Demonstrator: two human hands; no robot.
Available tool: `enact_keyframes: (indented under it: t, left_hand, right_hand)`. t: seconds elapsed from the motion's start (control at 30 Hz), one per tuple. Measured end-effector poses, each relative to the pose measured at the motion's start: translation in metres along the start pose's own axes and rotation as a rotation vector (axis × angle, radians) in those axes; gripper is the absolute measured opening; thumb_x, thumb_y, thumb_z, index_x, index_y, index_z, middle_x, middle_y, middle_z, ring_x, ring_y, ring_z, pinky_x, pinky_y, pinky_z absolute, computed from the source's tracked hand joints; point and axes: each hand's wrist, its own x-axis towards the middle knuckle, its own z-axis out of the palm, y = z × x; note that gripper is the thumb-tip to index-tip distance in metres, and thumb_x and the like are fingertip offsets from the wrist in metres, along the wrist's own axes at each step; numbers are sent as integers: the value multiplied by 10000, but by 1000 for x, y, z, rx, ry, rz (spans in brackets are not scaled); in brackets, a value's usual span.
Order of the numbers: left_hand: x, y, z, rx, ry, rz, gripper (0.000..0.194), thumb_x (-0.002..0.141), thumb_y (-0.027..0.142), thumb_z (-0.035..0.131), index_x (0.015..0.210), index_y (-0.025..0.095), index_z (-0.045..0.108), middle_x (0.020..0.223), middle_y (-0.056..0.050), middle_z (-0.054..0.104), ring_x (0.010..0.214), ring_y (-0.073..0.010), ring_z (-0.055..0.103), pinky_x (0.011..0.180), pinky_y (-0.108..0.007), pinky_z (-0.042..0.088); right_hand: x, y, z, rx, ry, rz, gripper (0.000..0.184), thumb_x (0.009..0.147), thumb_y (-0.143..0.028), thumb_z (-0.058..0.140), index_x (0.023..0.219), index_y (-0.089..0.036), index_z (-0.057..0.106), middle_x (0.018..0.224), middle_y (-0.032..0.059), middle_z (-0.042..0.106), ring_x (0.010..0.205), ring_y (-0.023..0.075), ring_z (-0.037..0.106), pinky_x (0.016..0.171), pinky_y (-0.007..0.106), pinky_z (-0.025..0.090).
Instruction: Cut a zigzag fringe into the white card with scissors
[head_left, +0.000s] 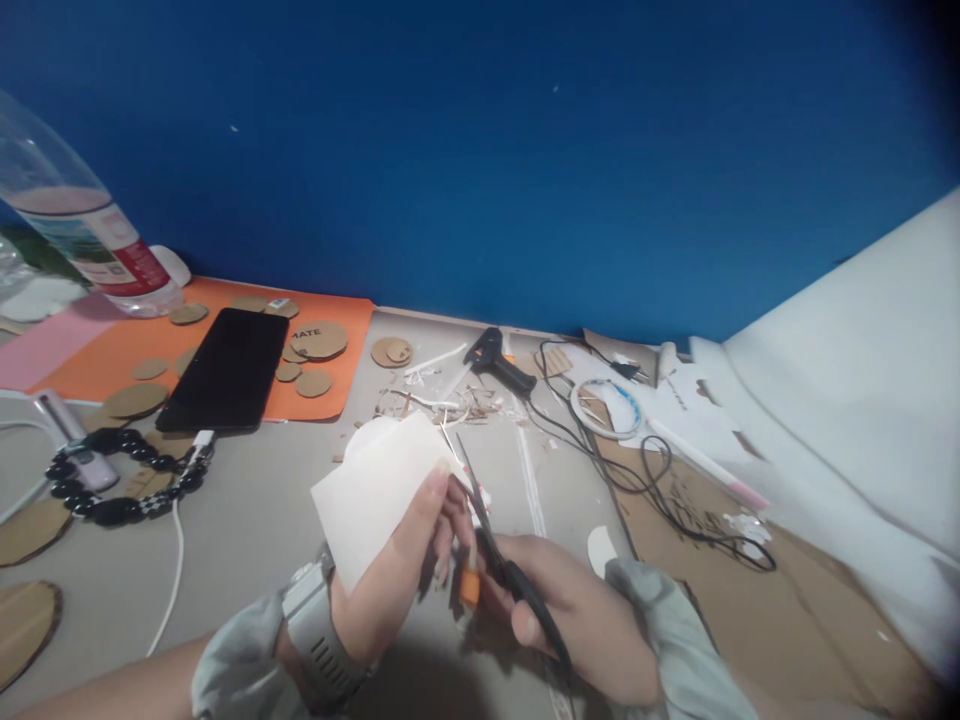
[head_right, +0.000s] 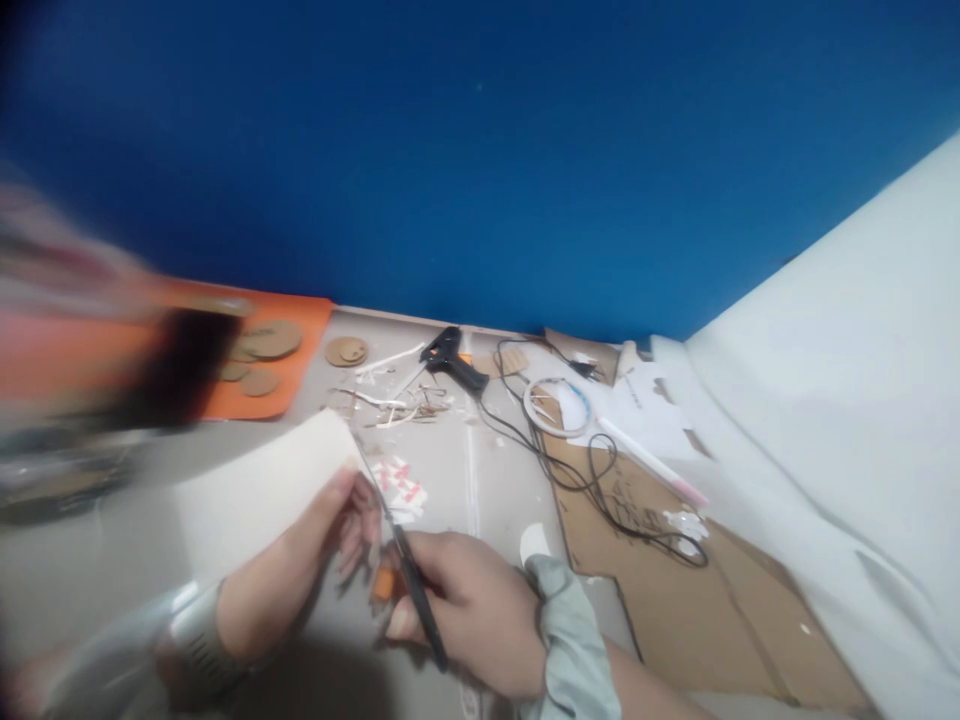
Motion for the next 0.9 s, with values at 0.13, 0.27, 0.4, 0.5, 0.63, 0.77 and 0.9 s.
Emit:
enact_keyframes:
  t: [0.13, 0.27, 0.4, 0.5, 0.63, 0.77, 0.9]
  left_hand:
    - [0, 1, -1, 10, -5, 2, 533, 822, 625, 395, 582, 173, 543, 406, 34, 452, 376, -87, 409, 379, -204, 338]
    - [1, 1, -1, 15, -7, -5, 513, 820, 619, 403, 612, 171, 545, 414, 38, 457, 377, -88, 409, 379, -206, 341]
    - [2, 2, -1, 4, -7, -14, 517, 794, 649, 404, 649, 171, 539, 410, 50, 448, 367, -86, 401, 377, -205, 339]
    - [3, 2, -1, 9, -6, -3, 514, 794, 649, 398, 666, 172, 539, 415, 53, 453, 360, -84, 404, 375, -204, 334]
    - [3, 2, -3, 14, -2, -4, 511, 807, 640, 392, 655, 175, 539, 419, 47, 463, 356, -87, 408, 362, -206, 316]
    - [2, 1, -3, -9, 3, 1, 507, 806, 638, 409, 639, 177, 541, 424, 39, 477, 361, -91, 408, 373, -214, 330]
    - [3, 0, -3, -13, 1, 2, 506, 811, 638, 406, 644, 179, 540, 419, 41, 467, 363, -93, 404, 369, -214, 320]
  right_hand:
    - [1, -1, -1, 3, 0, 2, 645, 700, -806, 366, 719, -177, 507, 640, -43, 415, 581, 117, 366, 603, 241, 379]
    - [1, -1, -1, 41, -12, 17, 632, 701, -791, 399, 721, -173, 531, 639, -44, 442, 580, 114, 379, 595, 228, 377]
    - [1, -2, -1, 80, 10, 44, 595, 706, -763, 455, 698, -173, 526, 615, -47, 467, 564, 111, 401, 560, 216, 358]
    - [1, -1, 0, 83, 27, 46, 599, 708, -763, 460, 705, -169, 535, 621, -36, 498, 581, 125, 443, 570, 223, 365]
    - [1, 1, 0, 102, 14, 52, 610, 705, -767, 467, 723, -163, 552, 634, -22, 531, 593, 139, 474, 569, 230, 376]
    - [1, 3, 0, 118, -2, 47, 614, 722, -755, 468, 750, -151, 577, 663, -9, 547, 620, 147, 490, 595, 238, 385]
    - [0, 6, 0, 93, 2, 42, 555, 767, -702, 483, 766, -154, 576, 668, -13, 549, 609, 135, 482, 584, 227, 373]
